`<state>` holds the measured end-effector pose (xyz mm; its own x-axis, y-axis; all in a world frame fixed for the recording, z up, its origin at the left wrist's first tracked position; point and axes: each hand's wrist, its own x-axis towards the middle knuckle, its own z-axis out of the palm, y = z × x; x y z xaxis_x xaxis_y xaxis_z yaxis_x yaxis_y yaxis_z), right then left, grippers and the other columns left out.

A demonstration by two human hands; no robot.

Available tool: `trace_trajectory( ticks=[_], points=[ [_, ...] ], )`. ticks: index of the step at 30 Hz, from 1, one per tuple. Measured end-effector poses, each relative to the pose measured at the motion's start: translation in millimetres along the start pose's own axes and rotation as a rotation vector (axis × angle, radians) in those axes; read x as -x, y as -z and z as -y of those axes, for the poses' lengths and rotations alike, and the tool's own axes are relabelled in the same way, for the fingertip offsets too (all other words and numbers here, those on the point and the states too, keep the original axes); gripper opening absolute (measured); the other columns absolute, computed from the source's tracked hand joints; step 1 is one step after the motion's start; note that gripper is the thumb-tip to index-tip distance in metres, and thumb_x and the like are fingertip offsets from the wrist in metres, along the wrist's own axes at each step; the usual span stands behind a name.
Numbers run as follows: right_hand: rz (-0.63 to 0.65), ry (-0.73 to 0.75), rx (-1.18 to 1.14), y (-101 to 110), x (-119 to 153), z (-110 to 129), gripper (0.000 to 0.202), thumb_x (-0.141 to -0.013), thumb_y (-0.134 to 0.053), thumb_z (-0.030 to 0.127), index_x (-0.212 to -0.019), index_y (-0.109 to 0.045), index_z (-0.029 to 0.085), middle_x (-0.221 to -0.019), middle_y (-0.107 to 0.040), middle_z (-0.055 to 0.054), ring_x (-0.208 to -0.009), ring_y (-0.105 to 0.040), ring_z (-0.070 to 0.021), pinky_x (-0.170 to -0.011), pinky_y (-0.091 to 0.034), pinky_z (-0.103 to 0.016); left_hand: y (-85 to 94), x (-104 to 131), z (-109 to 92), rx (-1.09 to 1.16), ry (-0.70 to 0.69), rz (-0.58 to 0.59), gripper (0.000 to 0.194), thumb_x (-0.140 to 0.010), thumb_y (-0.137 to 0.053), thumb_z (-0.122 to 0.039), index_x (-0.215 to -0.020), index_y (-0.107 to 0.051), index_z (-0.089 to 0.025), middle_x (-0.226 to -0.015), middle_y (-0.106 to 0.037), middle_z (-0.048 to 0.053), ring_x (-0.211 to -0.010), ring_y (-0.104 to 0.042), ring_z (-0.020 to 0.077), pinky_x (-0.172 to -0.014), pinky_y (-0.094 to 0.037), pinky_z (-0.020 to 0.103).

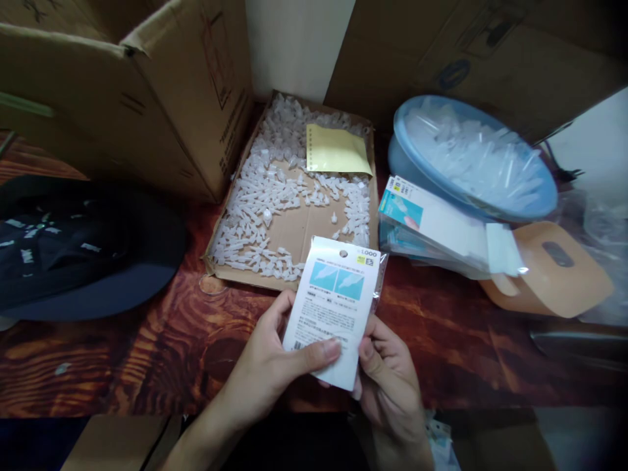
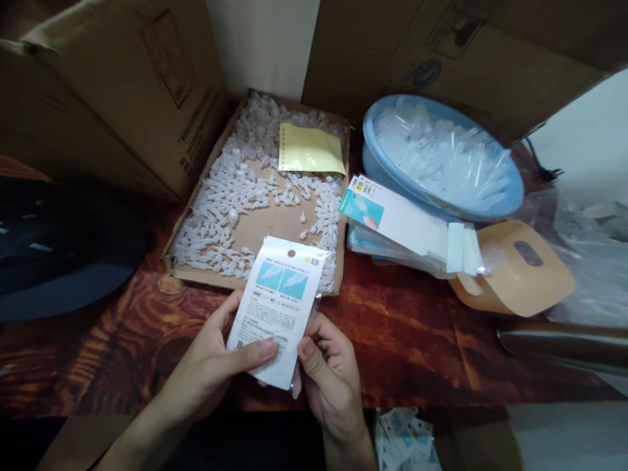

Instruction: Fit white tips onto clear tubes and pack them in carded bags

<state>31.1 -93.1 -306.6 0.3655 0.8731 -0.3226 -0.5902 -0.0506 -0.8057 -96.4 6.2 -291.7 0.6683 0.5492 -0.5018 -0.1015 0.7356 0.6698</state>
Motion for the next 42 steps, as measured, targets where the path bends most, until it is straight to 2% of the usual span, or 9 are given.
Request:
trace_trajectory(
  ticks=[5, 10, 14, 19, 24, 29, 33, 36, 42],
  points=[
    [-0.098, 0.069, 0.052, 0, -1, -7, 0.019, -0.095, -0.068, 0.039, -0.089, -0.069, 0.022, -0.085, -0.077, -0.006, -0.067, -0.069, -0.0166, -0.052, -0.050, -0.023, 0.6, 0, 4, -0.162, -0.097, -0.112, 0.047, -0.074, -0.089, -0.041, -0.106, -0.061, -0.021, -0.100, -0.081, 0.004, -0.088, -0.076, 0.0201, -0.076, -0.061, 0.028],
    [-0.138, 0.072, 0.159, 2, -4, -11, 0.028, -0.087, -0.080, 0.033, -0.112, -0.072, 0.024, -0.102, -0.080, -0.006, -0.084, -0.074, -0.0201, -0.076, -0.062, -0.030, 2.9, 1, 12, -0.272, -0.177, -0.123, 0.037, -0.079, -0.085, -0.040, -0.100, -0.061, -0.023, -0.097, -0.079, 0.000, -0.087, -0.075, 0.0173, -0.076, -0.060, 0.025],
    [-0.117, 0.013, 0.074, 0, -4, -6, 0.026, -0.086, -0.080, 0.030, -0.112, -0.077, 0.027, -0.099, -0.082, -0.007, -0.079, -0.076, -0.0211, -0.071, -0.063, -0.032, 1.8, 3, 9, -0.271, -0.157, -0.075, 0.036, -0.080, -0.084, -0.042, -0.101, -0.062, -0.023, -0.097, -0.079, 0.000, -0.086, -0.074, 0.0168, -0.076, -0.059, 0.025],
    [-0.078, -0.045, -0.064, 2, -1, 3, 0.031, -0.076, -0.086, 0.028, -0.107, -0.081, 0.026, -0.097, -0.083, -0.008, -0.067, -0.074, -0.0197, -0.064, -0.065, -0.033, 0.8, 5, 5, -0.247, -0.151, 0.003, 0.033, -0.084, -0.079, -0.045, -0.100, -0.064, -0.021, -0.094, -0.077, 0.002, -0.082, -0.070, 0.0162, -0.073, -0.057, 0.025],
    [-0.047, -0.113, -0.050, 3, 4, 7, 0.031, -0.071, -0.089, 0.031, -0.101, -0.082, 0.024, -0.081, -0.081, -0.007, -0.043, -0.057, -0.0091, -0.039, -0.047, -0.018, 3.6, 6, 2, -0.189, -0.092, 0.026, 0.032, -0.084, -0.079, -0.046, -0.099, -0.067, -0.020, -0.091, -0.077, 0.002, -0.078, -0.070, 0.0155, -0.070, -0.058, 0.023],
    [-0.099, -0.058, -0.017, 2, 3, 8, 0.027, -0.075, -0.085, 0.031, -0.100, -0.080, 0.023, -0.086, -0.081, -0.009, -0.055, -0.067, -0.0167, -0.050, -0.057, -0.027, 7.6, 3, 3, -0.184, -0.118, -0.009, 0.032, -0.089, -0.074, -0.048, -0.097, -0.077, -0.017, -0.087, -0.079, 0.005, -0.075, -0.070, 0.0166, -0.066, -0.059, 0.023],
    [-0.086, -0.010, -0.092, 7, 0, 9, 0.026, -0.076, -0.083, 0.029, -0.101, -0.081, 0.024, -0.087, -0.082, -0.008, -0.065, -0.074, -0.0224, -0.063, -0.065, -0.037, 10.4, 4, 6, -0.148, -0.061, 0.116, 0.042, -0.095, -0.063, -0.052, -0.098, -0.081, -0.014, -0.079, -0.078, 0.007, -0.052, -0.064, 0.0119, -0.049, -0.053, 0.022],
    [-0.096, 0.004, -0.104, 9, 0, 10, 0.031, -0.076, -0.081, 0.029, -0.107, -0.080, 0.025, -0.094, -0.083, -0.008, -0.071, -0.076, -0.0238, -0.069, -0.066, -0.039, 11.8, 3, 8, -0.117, -0.065, 0.198, 0.046, -0.100, -0.055, -0.052, -0.098, -0.080, -0.013, -0.076, -0.078, 0.007, -0.049, -0.063, 0.0094, -0.055, -0.053, 0.021],
    [-0.095, 0.002, -0.069, 4, 7, 11, 0.040, -0.072, -0.086, 0.042, -0.107, -0.078, 0.026, -0.097, -0.082, -0.010, -0.084, -0.077, -0.0305, -0.075, -0.065, -0.045, 12.1, 2, 8, -0.159, -0.100, 0.126, 0.043, -0.101, -0.055, -0.050, -0.102, -0.076, -0.014, -0.074, -0.075, 0.005, -0.049, -0.060, 0.0090, -0.051, -0.048, 0.020]
  ],
)
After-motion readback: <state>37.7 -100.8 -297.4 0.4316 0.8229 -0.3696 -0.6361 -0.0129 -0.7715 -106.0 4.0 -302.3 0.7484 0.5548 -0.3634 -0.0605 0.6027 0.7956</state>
